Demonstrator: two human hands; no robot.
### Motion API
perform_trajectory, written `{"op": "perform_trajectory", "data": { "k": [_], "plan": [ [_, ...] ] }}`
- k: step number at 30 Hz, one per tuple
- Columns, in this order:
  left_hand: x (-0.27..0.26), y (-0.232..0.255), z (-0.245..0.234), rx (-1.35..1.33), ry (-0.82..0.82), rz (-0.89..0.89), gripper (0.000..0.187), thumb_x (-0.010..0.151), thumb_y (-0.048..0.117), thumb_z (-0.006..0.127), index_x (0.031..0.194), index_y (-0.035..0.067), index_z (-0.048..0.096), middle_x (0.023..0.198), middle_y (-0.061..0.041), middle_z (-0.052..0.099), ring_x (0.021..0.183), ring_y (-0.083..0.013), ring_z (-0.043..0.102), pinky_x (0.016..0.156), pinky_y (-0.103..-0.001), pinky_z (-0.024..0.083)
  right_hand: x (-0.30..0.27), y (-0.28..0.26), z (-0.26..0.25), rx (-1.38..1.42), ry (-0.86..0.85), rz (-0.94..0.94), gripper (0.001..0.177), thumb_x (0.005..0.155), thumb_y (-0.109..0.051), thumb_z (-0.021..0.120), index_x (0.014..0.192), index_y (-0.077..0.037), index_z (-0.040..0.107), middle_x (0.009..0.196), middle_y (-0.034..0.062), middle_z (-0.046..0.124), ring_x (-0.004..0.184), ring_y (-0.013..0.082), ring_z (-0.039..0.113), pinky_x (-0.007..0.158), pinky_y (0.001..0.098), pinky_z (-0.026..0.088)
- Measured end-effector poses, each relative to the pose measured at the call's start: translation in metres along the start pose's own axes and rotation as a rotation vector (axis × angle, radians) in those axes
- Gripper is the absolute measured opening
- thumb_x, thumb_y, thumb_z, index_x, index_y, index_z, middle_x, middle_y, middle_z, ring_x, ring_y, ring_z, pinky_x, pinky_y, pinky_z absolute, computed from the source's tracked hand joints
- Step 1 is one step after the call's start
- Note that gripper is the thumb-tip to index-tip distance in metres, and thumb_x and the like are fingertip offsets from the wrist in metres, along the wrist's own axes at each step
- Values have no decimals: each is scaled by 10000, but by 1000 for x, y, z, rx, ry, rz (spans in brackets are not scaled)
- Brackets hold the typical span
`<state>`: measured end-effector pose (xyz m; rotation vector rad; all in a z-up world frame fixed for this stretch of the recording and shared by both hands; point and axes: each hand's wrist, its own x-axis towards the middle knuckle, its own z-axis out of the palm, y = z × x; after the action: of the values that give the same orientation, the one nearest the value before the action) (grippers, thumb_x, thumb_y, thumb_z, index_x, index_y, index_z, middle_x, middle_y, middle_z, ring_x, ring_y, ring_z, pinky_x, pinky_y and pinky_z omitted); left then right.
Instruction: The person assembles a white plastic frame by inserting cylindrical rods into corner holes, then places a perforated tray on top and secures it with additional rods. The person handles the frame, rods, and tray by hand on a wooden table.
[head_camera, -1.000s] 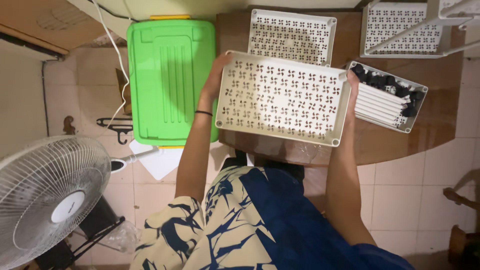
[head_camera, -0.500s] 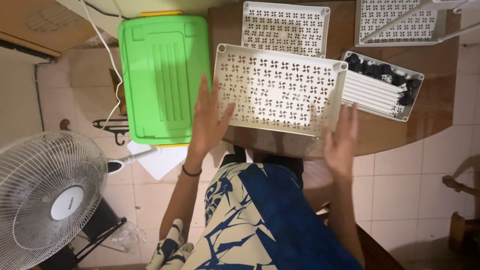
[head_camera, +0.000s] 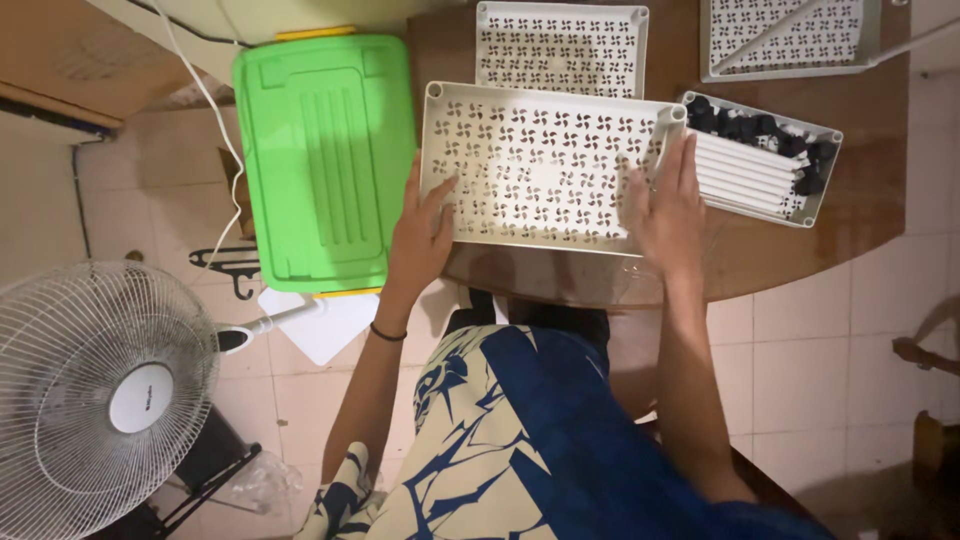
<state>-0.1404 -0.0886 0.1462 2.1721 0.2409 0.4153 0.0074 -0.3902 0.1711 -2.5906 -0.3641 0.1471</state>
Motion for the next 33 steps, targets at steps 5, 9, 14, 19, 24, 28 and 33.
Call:
{"op": "perform_trajectory", "data": {
  "k": [5, 9, 14, 19, 24, 28, 33],
  "plan": [
    [-5, -10, 13, -141, 71, -26, 419, 966, -68, 465, 1310, 80, 653, 1667, -237, 304, 1383, -405, 548, 1059, -384, 497, 42, 7, 8, 239, 20, -58, 729, 1085, -381, 521, 1614, 14, 213, 1572, 310, 397, 1372, 436, 515, 1123, 438, 449],
    [-9, -7, 28, -133, 235, -65, 380, 988, -107, 447, 1252, 58, 664, 1654, -219, 351, 1166, -322, 584, 939, -355, 473, 69, 19, 17, 653, 124, -181, 523, 1150, -279, 533, 1565, 28, 451, 1549, 249, 543, 1400, 326, 569, 1159, 390, 450],
    [-11, -2, 40, -203, 389, -146, 322, 997, -110, 414, 1157, 34, 654, 1599, -178, 433, 902, -192, 575, 766, -322, 441, 56, 44, 28, 656, 257, -60, 385, 1103, -202, 556, 1408, 25, 613, 1423, 186, 655, 1309, 264, 631, 1139, 367, 471],
    [-4, -8, 53, -224, 495, -176, 234, 1028, -101, 426, 1087, 9, 624, 1471, -158, 571, 906, -181, 576, 793, -317, 449, -12, 47, 46, 680, 324, -73, 422, 1138, -169, 490, 1503, 44, 496, 1543, 199, 534, 1446, 269, 496, 1229, 376, 358],
    [15, -22, 57, -335, 533, -95, 140, 1025, -91, 495, 958, 1, 576, 1440, -193, 592, 1125, -237, 637, 951, -349, 503, -75, 36, 57, 922, 321, -77, 489, 1144, -142, 434, 1590, 44, 352, 1636, 199, 412, 1502, 268, 422, 1255, 368, 330],
    [25, -30, 56, -378, 464, -200, 94, 992, -67, 500, 984, -5, 571, 1431, -193, 613, 1032, -224, 642, 877, -352, 523, -78, 42, 48, 880, 244, -84, 493, 1139, -118, 429, 1595, 45, 338, 1654, 196, 395, 1520, 269, 401, 1250, 362, 320],
    [25, -40, 49, -381, 398, -201, 218, 1056, -41, 476, 1239, 21, 576, 1470, -186, 589, 1239, -260, 597, 1039, -360, 484, -43, 56, 41, 914, 162, -19, 499, 1123, -89, 454, 1601, 5, 343, 1671, 181, 363, 1543, 268, 350, 1255, 357, 297]
  ]
}}
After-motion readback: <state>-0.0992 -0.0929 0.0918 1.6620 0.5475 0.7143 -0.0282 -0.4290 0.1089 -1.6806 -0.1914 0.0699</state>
